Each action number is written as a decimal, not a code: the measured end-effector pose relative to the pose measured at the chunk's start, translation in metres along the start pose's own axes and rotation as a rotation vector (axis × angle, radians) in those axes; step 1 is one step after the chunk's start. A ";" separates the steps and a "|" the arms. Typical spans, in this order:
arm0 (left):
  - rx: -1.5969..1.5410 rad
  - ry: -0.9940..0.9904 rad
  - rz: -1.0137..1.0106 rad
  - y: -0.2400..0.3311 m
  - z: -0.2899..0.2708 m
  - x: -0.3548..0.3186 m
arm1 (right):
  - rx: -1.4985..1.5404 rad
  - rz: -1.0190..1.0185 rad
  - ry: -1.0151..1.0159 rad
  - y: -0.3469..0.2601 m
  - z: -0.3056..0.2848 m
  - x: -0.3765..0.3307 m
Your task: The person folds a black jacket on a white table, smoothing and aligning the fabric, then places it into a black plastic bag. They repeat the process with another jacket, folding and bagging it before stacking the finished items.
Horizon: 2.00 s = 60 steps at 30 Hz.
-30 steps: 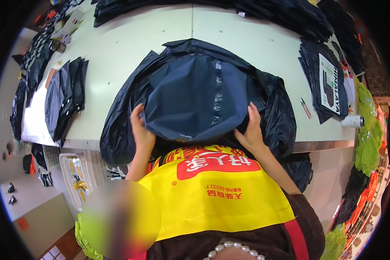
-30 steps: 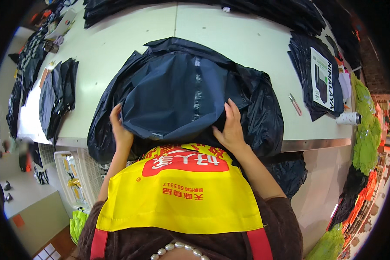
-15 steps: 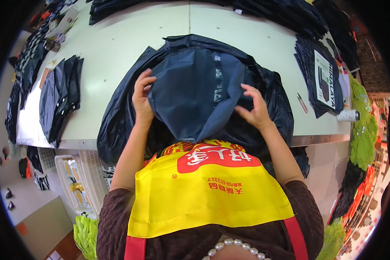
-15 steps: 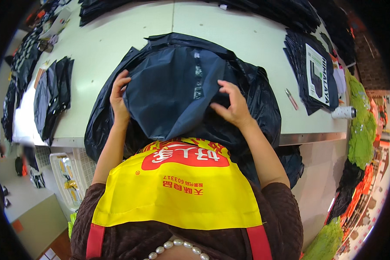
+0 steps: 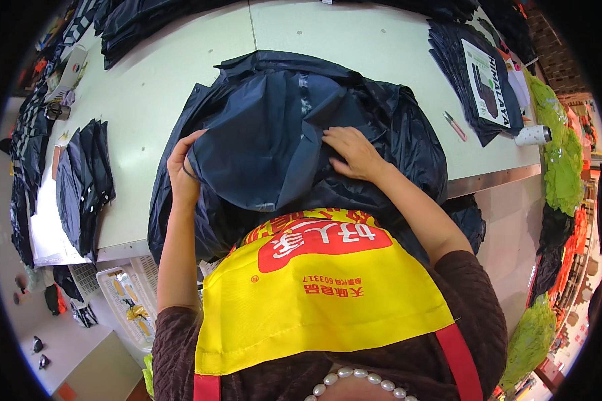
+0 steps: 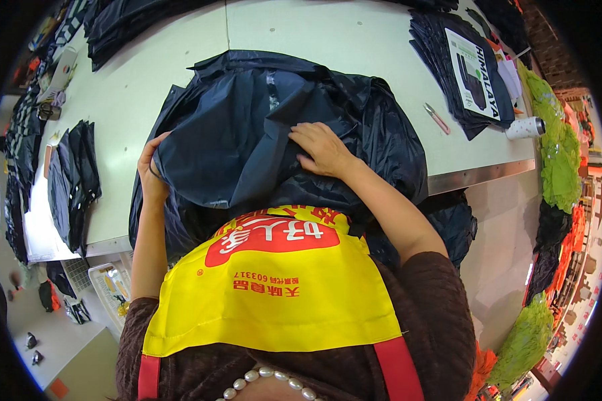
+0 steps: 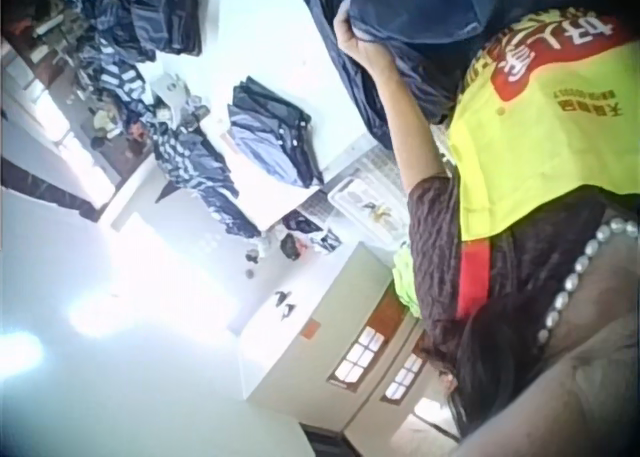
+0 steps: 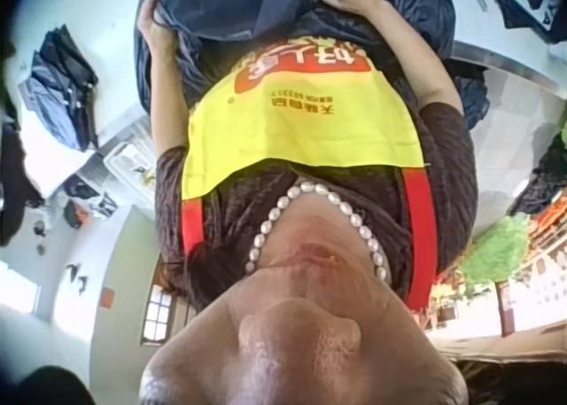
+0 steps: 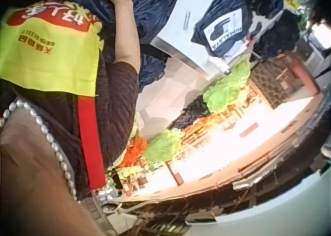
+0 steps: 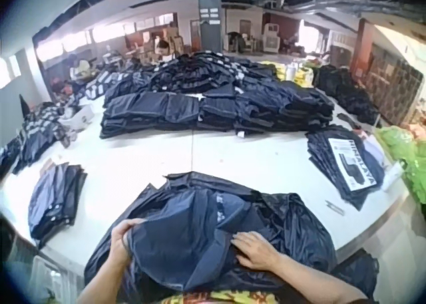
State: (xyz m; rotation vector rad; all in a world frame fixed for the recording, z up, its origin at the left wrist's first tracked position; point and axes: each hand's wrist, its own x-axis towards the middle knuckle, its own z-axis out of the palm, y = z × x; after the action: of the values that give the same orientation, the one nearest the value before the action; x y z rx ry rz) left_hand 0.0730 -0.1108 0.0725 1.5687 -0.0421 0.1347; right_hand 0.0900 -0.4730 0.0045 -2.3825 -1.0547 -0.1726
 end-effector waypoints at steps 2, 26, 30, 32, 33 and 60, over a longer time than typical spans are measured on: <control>0.044 0.003 -0.004 -0.004 -0.010 0.004 | -0.080 -0.017 -0.026 -0.002 0.002 -0.007; 0.834 -0.525 0.527 0.043 0.080 -0.020 | -0.272 0.239 -0.191 0.030 -0.081 -0.003; 0.934 -0.746 0.460 -0.021 0.115 -0.041 | 0.070 0.312 -0.241 0.034 -0.060 -0.002; 1.014 -0.951 0.286 -0.048 0.103 -0.039 | 0.361 0.532 -0.044 0.058 -0.058 -0.011; 1.052 -1.050 0.194 -0.057 0.097 -0.039 | 0.218 0.666 0.064 0.077 -0.065 -0.010; 1.190 -0.715 0.610 -0.075 0.163 0.019 | -0.484 0.657 -0.087 0.069 -0.031 0.038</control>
State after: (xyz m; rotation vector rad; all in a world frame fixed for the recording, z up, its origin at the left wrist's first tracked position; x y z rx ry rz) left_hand 0.1100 -0.2716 0.0003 2.6694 -1.1912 0.0612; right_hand 0.1688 -0.5027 0.0151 -3.0585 -0.2221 -0.0900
